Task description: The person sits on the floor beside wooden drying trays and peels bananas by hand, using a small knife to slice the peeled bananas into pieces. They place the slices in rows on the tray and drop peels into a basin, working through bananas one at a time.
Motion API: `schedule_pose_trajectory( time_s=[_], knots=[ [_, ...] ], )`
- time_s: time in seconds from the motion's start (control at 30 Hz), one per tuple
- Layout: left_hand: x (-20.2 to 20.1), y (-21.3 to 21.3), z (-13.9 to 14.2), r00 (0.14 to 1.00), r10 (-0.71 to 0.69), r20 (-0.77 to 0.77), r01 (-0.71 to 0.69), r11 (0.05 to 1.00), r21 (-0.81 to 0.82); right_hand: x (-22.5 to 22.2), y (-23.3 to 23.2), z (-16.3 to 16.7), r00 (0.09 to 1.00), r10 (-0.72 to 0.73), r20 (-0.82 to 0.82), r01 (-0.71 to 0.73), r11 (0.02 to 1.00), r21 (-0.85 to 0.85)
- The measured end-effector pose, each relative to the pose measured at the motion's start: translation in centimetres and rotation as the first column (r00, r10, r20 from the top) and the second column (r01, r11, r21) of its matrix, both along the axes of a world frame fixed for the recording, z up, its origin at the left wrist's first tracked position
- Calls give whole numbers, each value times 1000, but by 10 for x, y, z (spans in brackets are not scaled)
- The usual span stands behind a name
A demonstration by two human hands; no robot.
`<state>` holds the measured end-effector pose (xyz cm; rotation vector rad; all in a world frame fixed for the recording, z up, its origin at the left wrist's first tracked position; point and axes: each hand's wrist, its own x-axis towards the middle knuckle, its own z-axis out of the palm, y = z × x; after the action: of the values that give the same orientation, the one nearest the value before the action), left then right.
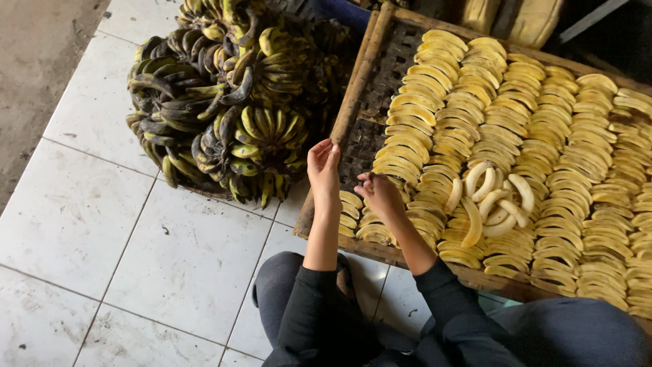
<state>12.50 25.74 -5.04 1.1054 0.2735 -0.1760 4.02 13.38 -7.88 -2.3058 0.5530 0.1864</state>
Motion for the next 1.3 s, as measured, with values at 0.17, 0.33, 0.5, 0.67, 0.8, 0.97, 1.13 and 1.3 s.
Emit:
schedule_pose_trajectory(
  time_s=[0.17, 0.33, 0.5, 0.67, 0.8, 0.97, 1.13, 1.3],
  knots=[
    [-8, -16, -7, 985, -162, -62, 166, 984, 60, -45, -112, 24, 923, -333, 191, 379, 870, -317],
    [-19, -44, -16, 969, -243, -40, 243, 970, 8, -80, -160, 13, 900, -386, -201, 290, 877, -383],
    [-50, -83, -15, 940, -341, -15, 341, 938, 69, -92, -148, 10, 959, -283, 21, 244, 785, -570],
    [-87, -122, -7, 885, -454, 103, 461, 885, -62, -82, -117, 48, 948, -252, -195, 282, 948, 149],
    [-82, -124, -13, 920, -376, -108, 239, 758, -607, -61, -66, 79, 912, -194, 363, 105, 963, 250],
    [-52, -109, -18, 952, -204, -229, -45, 648, -761, -76, -47, 122, 942, -270, 201, 212, 939, 269],
    [-48, -95, 13, 970, -148, -191, -21, 736, -677, -94, -48, 112, 923, 44, 383, -151, 955, 254],
    [-49, -96, 36, 962, -111, -250, -55, 817, -574, -90, -65, 107, 875, -482, -49, 163, 198, 967]
  ],
)
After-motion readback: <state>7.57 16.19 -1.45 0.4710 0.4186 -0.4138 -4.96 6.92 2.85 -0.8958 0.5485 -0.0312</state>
